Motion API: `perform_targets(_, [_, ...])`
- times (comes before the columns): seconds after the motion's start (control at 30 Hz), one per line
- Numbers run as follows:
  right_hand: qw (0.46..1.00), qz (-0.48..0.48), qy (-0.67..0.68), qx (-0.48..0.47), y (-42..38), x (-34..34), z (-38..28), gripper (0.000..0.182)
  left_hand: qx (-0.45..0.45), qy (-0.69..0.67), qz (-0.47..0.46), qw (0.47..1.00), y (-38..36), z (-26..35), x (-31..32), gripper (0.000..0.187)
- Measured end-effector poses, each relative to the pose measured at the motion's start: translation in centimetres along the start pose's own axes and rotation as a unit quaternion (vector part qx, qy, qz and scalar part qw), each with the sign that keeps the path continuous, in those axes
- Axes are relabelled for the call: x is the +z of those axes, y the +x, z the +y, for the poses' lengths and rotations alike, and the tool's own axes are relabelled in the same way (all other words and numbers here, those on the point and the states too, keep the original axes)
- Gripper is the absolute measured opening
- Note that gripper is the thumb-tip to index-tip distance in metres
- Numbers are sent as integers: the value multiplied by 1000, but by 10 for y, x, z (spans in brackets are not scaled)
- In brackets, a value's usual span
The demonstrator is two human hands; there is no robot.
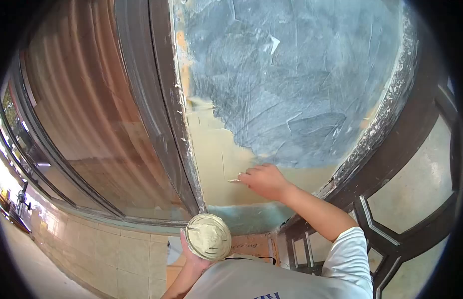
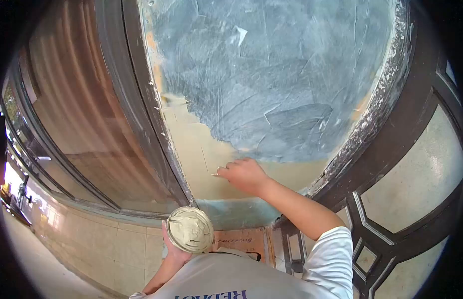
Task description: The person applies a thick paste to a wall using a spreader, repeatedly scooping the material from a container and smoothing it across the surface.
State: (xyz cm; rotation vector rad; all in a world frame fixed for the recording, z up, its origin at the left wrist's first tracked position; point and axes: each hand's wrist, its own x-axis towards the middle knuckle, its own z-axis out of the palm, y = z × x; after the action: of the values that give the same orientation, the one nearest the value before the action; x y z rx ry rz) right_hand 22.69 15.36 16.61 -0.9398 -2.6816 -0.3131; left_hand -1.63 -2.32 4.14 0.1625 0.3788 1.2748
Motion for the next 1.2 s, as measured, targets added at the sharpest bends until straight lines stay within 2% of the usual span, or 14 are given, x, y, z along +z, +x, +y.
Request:
perform_targets(0.13, [992, 98, 8, 79, 17, -65, 15, 10, 22, 11, 18, 1000, 10, 8, -14, 86])
perform_targets(0.2, [955, 264, 22, 131, 16, -103, 10, 16, 26, 26, 18, 999, 10, 11, -10, 86])
perform_targets(0.23, [955, 265, 22, 132, 15, -94, 9, 16, 32, 39, 20, 999, 11, 12, -9, 85])
perform_targets(0.37, [999, -16, 8, 38, -11, 9, -2, 17, 17, 15, 20, 1000, 16, 13, -15, 85])
perform_targets(0.47, [999, -15, -2, 29, -14, 39, 8, 11, 20, 5, 27, 999, 22, 14, -21, 81])
perform_targets(0.6, [961, 228, 36, 155, 18, -85, 21, 14, 26, 9, 44, 999, 24, 16, -16, 80])
perform_targets(0.7, [945, 229, 79, 220, 5, -119, 16, 19, 22, 11, 56, 998, 23, 15, -16, 82])
perform_targets(0.77, [979, 165, 48, 111, -5, -55, 12, 17, 17, 22, 56, 998, 23, 17, -18, 83])
perform_targets(0.83, [996, 23, 55, 60, -19, 12, 7, 16, 45, 66, 40, 996, 24, 17, -20, 83])
perform_targets(0.93, [998, -13, -11, 63, -5, 18, 11, 15, 25, 18, 78, 996, 25, 20, -16, 84])
perform_targets(1.03, [983, 91, 13, 161, 17, -71, 19, 15, 35, 37, 37, 998, 26, 20, -17, 84])
perform_targets(1.1, [979, 145, 13, 143, 13, -97, 15, 16, 34, 41, 49, 997, 27, 19, -15, 84])
perform_targets(1.17, [972, 200, 12, 122, 7, -83, 16, 16, 35, 46, 61, 996, 26, 20, -12, 84])
perform_targets(1.2, [985, 134, 50, 94, -2, -47, 15, 15, 28, 46, 44, 998, 24, 21, -11, 83])
